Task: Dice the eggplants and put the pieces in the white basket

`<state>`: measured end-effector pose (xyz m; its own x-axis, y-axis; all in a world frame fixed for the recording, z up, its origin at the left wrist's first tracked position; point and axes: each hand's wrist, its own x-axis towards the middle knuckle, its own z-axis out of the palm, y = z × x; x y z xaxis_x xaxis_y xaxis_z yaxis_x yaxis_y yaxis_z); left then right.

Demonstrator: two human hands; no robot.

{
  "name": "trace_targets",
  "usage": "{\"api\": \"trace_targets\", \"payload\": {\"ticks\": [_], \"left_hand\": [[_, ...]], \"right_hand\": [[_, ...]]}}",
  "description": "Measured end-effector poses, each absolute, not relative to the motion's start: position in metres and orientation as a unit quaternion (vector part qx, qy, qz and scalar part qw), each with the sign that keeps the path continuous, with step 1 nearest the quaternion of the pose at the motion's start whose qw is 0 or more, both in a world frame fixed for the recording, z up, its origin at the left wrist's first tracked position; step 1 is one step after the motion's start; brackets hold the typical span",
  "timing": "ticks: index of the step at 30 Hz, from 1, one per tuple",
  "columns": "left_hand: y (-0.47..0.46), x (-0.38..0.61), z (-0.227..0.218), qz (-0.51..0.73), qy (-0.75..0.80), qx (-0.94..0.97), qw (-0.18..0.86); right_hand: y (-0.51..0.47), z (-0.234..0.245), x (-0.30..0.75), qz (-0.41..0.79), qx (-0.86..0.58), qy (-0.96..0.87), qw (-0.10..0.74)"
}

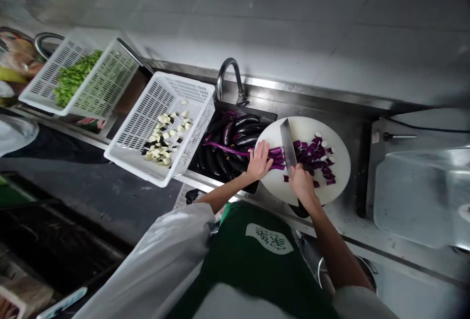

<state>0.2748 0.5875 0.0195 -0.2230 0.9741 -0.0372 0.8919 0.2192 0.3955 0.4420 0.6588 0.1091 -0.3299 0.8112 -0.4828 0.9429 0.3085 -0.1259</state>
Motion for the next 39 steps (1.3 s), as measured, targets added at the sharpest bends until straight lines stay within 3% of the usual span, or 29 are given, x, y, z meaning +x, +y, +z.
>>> {"api": "trace_targets", "payload": {"ticks": [11, 21, 33, 39], "left_hand": [[0.599, 0.295, -0.014, 0.152, 0.754, 0.627, 0.124], [0.586, 0.286, -0.001, 0.229, 0.79, 0.552, 0.137], [0.589, 0.295, -0.012, 0.204, 0.765, 0.588, 0.165], [0.576, 0.283, -0.002, 0.264, 0.811, 0.493, 0.173]], "right_hand": [[0.646, 0.105, 0.413, -0.243, 0.557, 0.772, 0.184], [0.643, 0.114, 0.414, -0.199, 0.566, 0.784, 0.161], [0.641, 0.097, 0.391, -0.233, 0.571, 0.769, 0.17], [0.633, 0.113, 0.401, -0.204, 0.569, 0.781, 0.16]]}}
